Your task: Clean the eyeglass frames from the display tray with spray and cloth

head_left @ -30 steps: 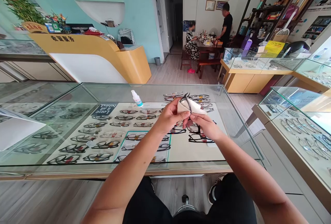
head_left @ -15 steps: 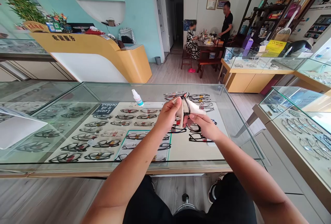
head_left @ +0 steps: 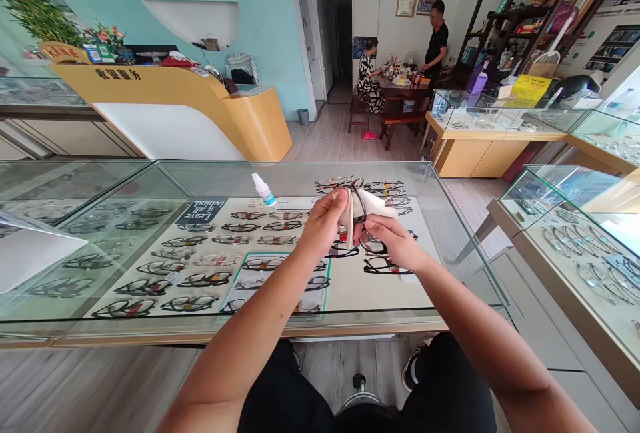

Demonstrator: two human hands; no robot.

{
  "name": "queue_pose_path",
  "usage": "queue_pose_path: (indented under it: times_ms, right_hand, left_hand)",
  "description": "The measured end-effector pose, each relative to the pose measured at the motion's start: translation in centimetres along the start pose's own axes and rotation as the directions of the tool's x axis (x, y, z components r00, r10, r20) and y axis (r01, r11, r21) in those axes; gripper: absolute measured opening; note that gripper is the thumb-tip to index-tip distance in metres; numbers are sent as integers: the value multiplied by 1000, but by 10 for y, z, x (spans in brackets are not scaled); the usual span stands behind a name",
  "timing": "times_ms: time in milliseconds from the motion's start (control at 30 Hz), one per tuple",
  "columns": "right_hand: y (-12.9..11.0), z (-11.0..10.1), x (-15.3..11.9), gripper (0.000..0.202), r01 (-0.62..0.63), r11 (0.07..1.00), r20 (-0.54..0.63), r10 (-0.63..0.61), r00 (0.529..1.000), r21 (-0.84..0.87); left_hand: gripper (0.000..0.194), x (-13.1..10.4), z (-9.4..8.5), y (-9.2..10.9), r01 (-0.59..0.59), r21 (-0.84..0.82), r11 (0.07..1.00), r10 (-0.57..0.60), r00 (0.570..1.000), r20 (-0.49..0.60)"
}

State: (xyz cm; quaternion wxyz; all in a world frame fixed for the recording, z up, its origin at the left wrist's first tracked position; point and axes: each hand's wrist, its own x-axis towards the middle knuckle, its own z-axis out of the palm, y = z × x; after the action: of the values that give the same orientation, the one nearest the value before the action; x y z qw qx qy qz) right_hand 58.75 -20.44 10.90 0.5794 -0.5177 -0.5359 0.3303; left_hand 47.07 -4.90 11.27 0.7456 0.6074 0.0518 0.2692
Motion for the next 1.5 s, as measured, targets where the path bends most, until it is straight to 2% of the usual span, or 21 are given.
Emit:
queue_pose_path:
  times_ms: [100, 267, 467, 600, 767, 933, 1067, 1267, 1500]
  right_hand:
    - [1, 0, -1, 61, -18, 999, 13, 18, 1000, -29]
    - [1, 0, -1, 63, -17, 997, 13, 18, 1000, -69]
    - [1, -1, -1, 62, -14, 998, 1, 14, 1000, -69]
    - [0, -2, 1, 63, 13, 999, -20, -14, 1000, -36]
    - [-6, -4, 1, 61, 4, 1000, -33, -4, 999, -3]
    - [-7, -5, 0, 60, 2, 1000, -74, -2, 997, -5]
    - [-5, -5, 1, 62, 13, 1000, -88, -14, 996, -15]
    - [-3, -4, 2, 67, 9, 999, -60, -12, 998, -51]
    - [-1, -5, -1, 66, 29, 993, -8, -30, 1000, -113]
  left_hand:
    - [59, 1, -1, -1, -15, 21, 1000, 15, 1000, 6]
    - [61, 4, -2, 0, -20, 45, 999, 22, 998, -53]
    - [56, 2, -3, 3, 39, 10, 999, -39, 999, -16]
    - [53, 1, -6, 1, 61, 14, 998, -62, 996, 59]
    - [47, 3, -10, -1, 33, 22, 999, -37, 985, 170]
    - [49, 4, -12, 5, 22, 40, 999, -30, 978, 208]
    - [50, 3, -8, 9, 17, 15, 1000, -20, 979, 203]
    - [64, 2, -2, 6, 39, 5, 999, -40, 989, 141]
    - [58, -2, 4, 8, -15, 74, 997, 6, 991, 131]
